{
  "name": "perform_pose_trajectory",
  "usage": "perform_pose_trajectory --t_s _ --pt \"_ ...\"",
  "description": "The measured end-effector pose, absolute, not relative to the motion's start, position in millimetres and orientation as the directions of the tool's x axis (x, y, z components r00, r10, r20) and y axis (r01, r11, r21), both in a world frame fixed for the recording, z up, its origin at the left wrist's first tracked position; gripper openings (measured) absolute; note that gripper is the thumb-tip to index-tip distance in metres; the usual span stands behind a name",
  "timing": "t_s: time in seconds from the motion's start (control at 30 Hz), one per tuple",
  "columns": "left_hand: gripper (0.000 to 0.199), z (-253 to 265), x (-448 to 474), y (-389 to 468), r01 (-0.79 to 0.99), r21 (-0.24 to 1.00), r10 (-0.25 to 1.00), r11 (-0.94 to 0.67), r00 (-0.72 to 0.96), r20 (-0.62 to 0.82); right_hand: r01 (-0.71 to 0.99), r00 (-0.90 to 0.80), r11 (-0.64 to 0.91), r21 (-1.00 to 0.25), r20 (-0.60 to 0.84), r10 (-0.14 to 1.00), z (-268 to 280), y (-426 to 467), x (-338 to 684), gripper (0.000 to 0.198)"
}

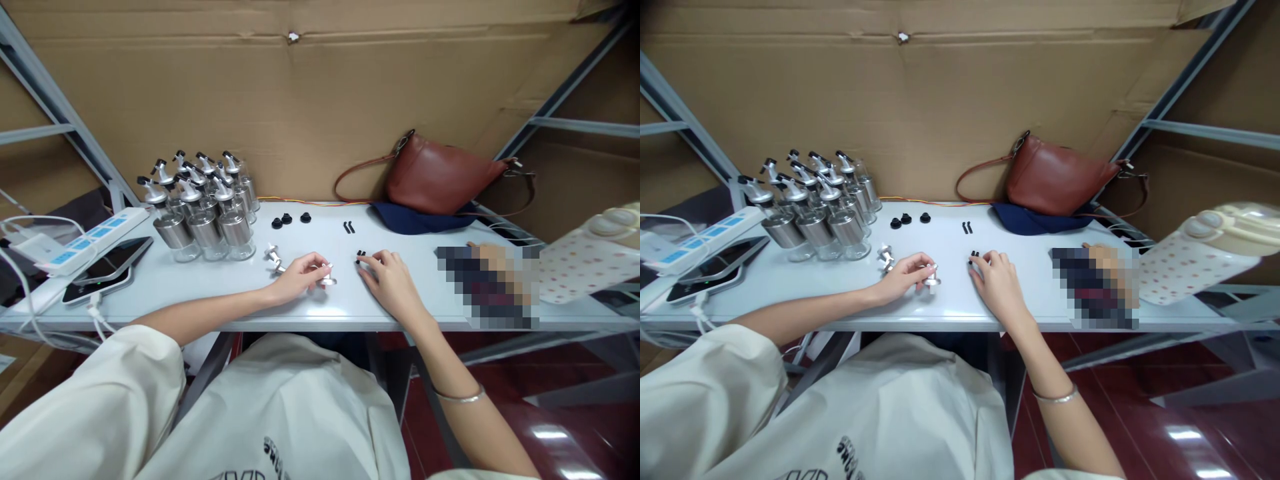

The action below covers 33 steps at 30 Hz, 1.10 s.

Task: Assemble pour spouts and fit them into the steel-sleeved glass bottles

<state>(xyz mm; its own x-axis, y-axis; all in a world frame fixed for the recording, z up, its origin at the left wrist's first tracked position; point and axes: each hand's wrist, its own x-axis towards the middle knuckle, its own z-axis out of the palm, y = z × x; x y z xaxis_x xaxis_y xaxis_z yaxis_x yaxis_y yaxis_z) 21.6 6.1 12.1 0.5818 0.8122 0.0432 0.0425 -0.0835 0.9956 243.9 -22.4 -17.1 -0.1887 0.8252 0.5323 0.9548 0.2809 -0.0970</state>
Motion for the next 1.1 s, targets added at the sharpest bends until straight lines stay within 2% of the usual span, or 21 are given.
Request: perform_pose_trajectory --t_s 0.17,0.23,0.37,0.43,0.53,0.63,0.87,1.1 --pt "0.036 10.2 20.9 7.7 0.061 0.994 0.816 -0.086 0.577 0.035 0.858 -0.216 0.416 -0.300 0.524 0.824 -12.4 -24.7 241.7 0.017" --pt "0.038 9.2 20.8 8.1 0.068 0.994 0.814 -0.086 0.581 0.030 0.773 -0.219 0.467 -0.428 0.511 0.831 -8.9 -28.7 233.9 0.013" --pt "0.041 9.7 21.2 7.1 0.059 0.994 0.801 -0.096 0.598 0.042 0.520 -0.079 0.389 -0.760 0.411 0.908 -4.4 -37.7 211.2 0.011" --pt "0.041 11.1 21.6 6.0 0.052 0.994 0.790 -0.095 0.611 0.044 0.391 -0.020 0.365 -0.845 0.388 0.921 -4.2 -40.3 202.5 0.012" --pt "0.041 13.5 21.9 4.3 0.061 0.995 0.776 -0.085 0.630 0.028 0.296 0.035 0.376 -0.878 0.404 0.914 -4.6 -41.2 198.0 0.012" --pt "0.041 15.0 21.7 3.2 0.071 0.994 0.766 -0.080 0.642 0.016 0.300 0.061 0.381 -0.874 0.417 0.907 -4.0 -40.7 199.6 0.014" --pt "0.040 16.4 21.1 2.1 0.061 0.995 0.750 -0.075 0.661 0.016 0.320 -0.025 0.441 -0.838 0.458 0.889 -2.4 -42.1 198.7 0.014" --pt "0.033 15.1 19.9 1.9 0.084 0.992 0.750 -0.097 0.661 0.017 0.260 0.005 0.464 -0.847 0.482 0.876 -8.0 -40.5 199.1 0.006"
